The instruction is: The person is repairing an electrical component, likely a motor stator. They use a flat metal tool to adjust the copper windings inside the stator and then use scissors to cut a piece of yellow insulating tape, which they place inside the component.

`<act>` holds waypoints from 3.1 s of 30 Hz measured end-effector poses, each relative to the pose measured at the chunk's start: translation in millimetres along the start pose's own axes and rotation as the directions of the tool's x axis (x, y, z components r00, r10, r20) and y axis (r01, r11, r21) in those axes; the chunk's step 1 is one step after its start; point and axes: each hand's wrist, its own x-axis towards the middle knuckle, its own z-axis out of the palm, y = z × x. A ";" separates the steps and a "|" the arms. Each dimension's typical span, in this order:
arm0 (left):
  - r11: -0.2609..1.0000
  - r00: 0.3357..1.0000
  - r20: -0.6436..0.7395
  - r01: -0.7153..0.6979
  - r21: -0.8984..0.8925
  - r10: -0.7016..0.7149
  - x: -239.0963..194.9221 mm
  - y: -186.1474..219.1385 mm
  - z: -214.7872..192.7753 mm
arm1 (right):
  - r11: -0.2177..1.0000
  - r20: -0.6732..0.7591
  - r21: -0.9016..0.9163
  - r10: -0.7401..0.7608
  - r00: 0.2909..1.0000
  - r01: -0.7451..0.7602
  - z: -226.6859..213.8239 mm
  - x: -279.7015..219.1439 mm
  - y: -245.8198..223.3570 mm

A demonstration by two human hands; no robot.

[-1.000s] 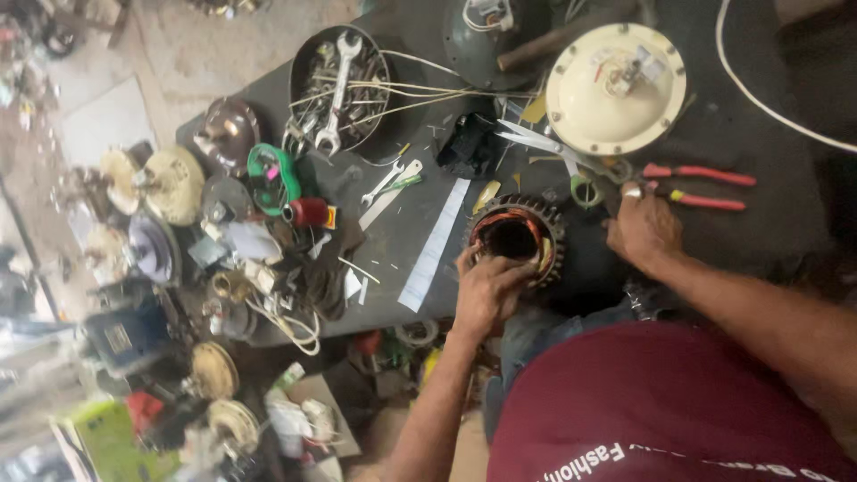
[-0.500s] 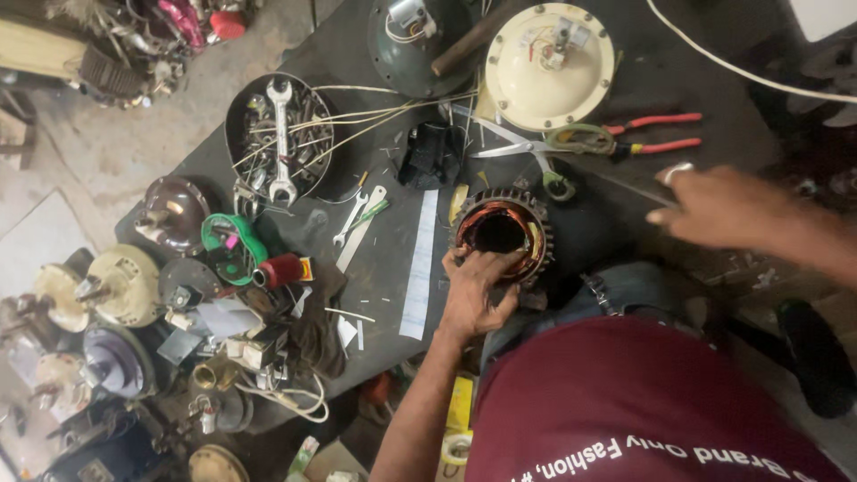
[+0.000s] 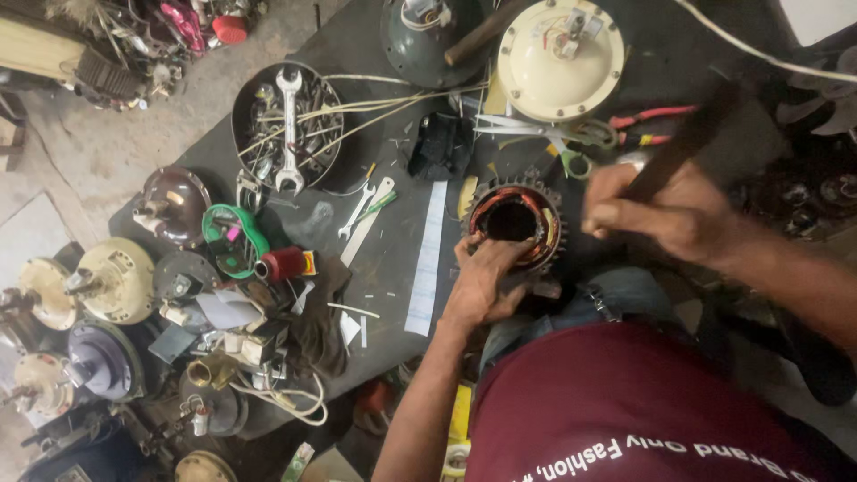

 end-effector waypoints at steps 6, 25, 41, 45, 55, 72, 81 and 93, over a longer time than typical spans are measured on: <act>1.000 1.000 0.006 0.026 -0.009 -0.026 -2.1 -2.3 2.9 | 0.991 -0.142 0.077 0.117 0.983 -0.107 65.6 19.7 -30.8; 0.999 0.998 -0.053 0.034 -0.041 -0.036 -3.3 1.4 3.6 | 0.974 -0.035 -0.031 -0.224 0.974 0.223 86.4 8.9 -30.6; 0.997 0.988 -0.153 -0.043 -0.067 0.032 -7.7 -0.6 -1.0 | 0.978 -0.076 0.137 -0.147 0.986 0.156 75.3 3.2 -25.6; 0.994 0.983 -0.177 -0.072 -0.081 0.056 -10.2 -1.3 -1.8 | 0.991 -0.042 0.040 -0.123 0.992 0.125 84.9 7.3 -23.5; 0.990 0.979 -0.204 0.037 0.134 -0.009 -4.6 9.0 8.5 | 0.984 0.009 -0.172 -0.050 0.999 0.051 79.4 -13.7 -12.6; 0.993 0.934 -0.350 -0.029 0.114 0.067 3.6 1.7 10.8 | 0.968 -0.147 0.241 0.109 0.983 -0.072 58.9 13.3 -12.1; 0.992 0.937 -0.342 -0.033 0.121 0.073 6.0 0.0 9.6 | 0.925 -0.192 0.363 0.189 0.963 -0.109 30.3 37.6 29.9; 0.985 0.951 -0.299 -0.022 0.168 0.072 10.5 2.0 10.8 | 0.956 -0.037 0.261 0.151 0.988 -0.137 42.3 75.3 8.8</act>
